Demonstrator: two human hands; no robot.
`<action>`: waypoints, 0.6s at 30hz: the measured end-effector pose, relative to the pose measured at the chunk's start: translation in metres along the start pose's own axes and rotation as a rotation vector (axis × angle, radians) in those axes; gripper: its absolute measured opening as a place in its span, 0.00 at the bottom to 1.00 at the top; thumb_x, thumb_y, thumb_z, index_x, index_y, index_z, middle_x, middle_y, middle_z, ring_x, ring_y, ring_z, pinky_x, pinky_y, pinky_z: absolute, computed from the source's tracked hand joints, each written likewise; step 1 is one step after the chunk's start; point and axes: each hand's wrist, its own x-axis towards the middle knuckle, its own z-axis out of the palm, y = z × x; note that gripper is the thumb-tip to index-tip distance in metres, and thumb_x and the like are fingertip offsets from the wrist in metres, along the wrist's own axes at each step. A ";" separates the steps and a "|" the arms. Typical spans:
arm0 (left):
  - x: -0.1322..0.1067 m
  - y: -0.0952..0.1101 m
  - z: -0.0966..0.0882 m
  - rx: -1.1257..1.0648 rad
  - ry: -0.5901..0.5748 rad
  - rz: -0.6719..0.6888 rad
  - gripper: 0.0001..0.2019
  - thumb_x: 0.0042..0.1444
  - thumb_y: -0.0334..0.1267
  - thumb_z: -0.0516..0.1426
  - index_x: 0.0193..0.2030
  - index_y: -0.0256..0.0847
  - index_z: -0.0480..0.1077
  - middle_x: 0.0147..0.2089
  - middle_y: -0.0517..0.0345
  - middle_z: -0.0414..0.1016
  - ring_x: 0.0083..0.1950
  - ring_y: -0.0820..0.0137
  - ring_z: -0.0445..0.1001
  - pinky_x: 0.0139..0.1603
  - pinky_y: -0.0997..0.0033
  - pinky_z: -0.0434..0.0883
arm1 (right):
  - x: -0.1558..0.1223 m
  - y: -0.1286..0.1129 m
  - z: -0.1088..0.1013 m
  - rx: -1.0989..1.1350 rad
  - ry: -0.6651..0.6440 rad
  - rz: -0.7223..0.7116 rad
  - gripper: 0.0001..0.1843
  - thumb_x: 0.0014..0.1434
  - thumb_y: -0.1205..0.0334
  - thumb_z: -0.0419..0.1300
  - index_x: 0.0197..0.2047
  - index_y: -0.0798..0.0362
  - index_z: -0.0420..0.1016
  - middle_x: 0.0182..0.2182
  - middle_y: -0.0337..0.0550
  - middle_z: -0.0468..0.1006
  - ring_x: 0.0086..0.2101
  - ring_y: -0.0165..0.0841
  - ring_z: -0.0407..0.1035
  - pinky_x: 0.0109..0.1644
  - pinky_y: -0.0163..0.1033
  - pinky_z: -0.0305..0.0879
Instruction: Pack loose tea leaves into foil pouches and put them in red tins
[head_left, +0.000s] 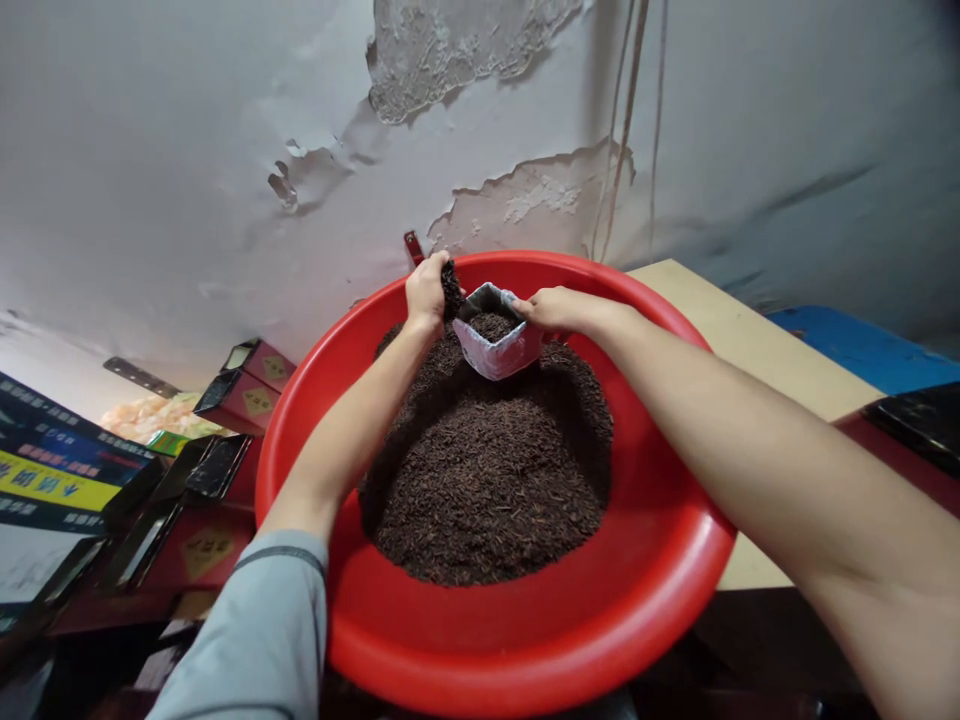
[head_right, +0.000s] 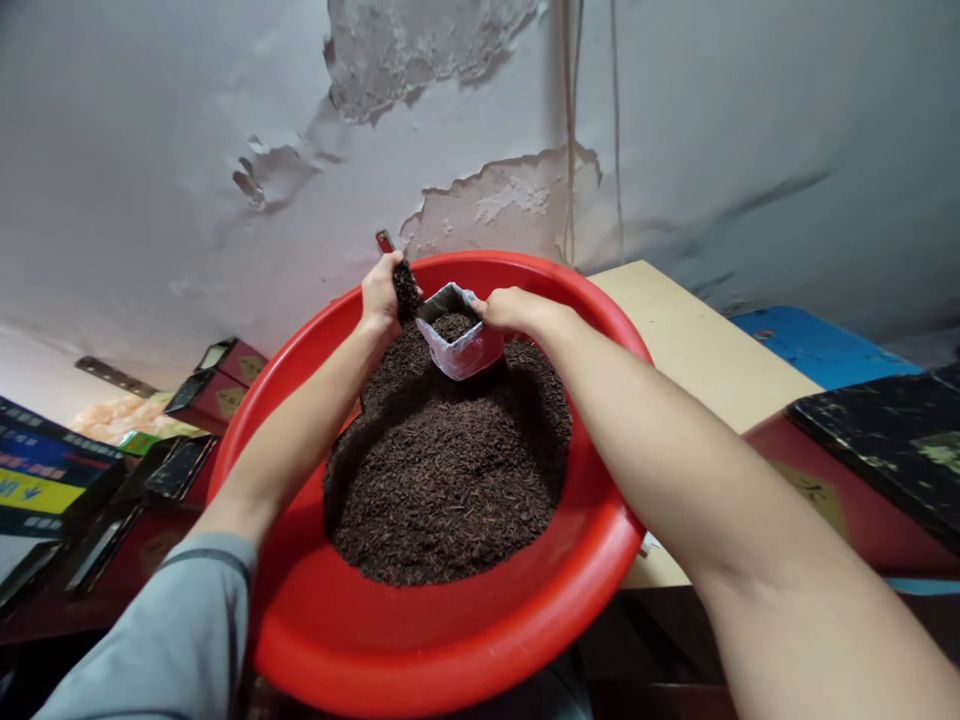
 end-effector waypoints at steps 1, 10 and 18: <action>0.004 -0.003 0.009 -0.047 0.003 0.004 0.16 0.59 0.50 0.60 0.30 0.41 0.65 0.22 0.66 0.63 0.21 0.74 0.69 0.24 0.76 0.66 | -0.001 0.000 0.000 0.000 -0.001 -0.001 0.35 0.74 0.43 0.42 0.52 0.63 0.79 0.43 0.61 0.84 0.35 0.41 0.80 0.38 0.40 0.74; 0.017 -0.025 0.035 -0.002 -0.098 0.056 0.15 0.61 0.50 0.56 0.30 0.43 0.59 0.23 0.67 0.61 0.25 0.73 0.73 0.30 0.75 0.70 | 0.006 0.004 0.004 0.032 0.002 -0.017 0.37 0.74 0.40 0.40 0.54 0.62 0.79 0.41 0.61 0.85 0.33 0.41 0.80 0.35 0.39 0.73; 0.022 -0.033 0.026 0.278 -0.108 0.255 0.07 0.57 0.38 0.56 0.31 0.42 0.62 0.28 0.65 0.67 0.34 0.73 0.76 0.40 0.76 0.72 | 0.005 0.002 0.002 0.044 -0.019 -0.028 0.38 0.74 0.41 0.40 0.52 0.65 0.80 0.40 0.63 0.84 0.32 0.42 0.79 0.33 0.41 0.73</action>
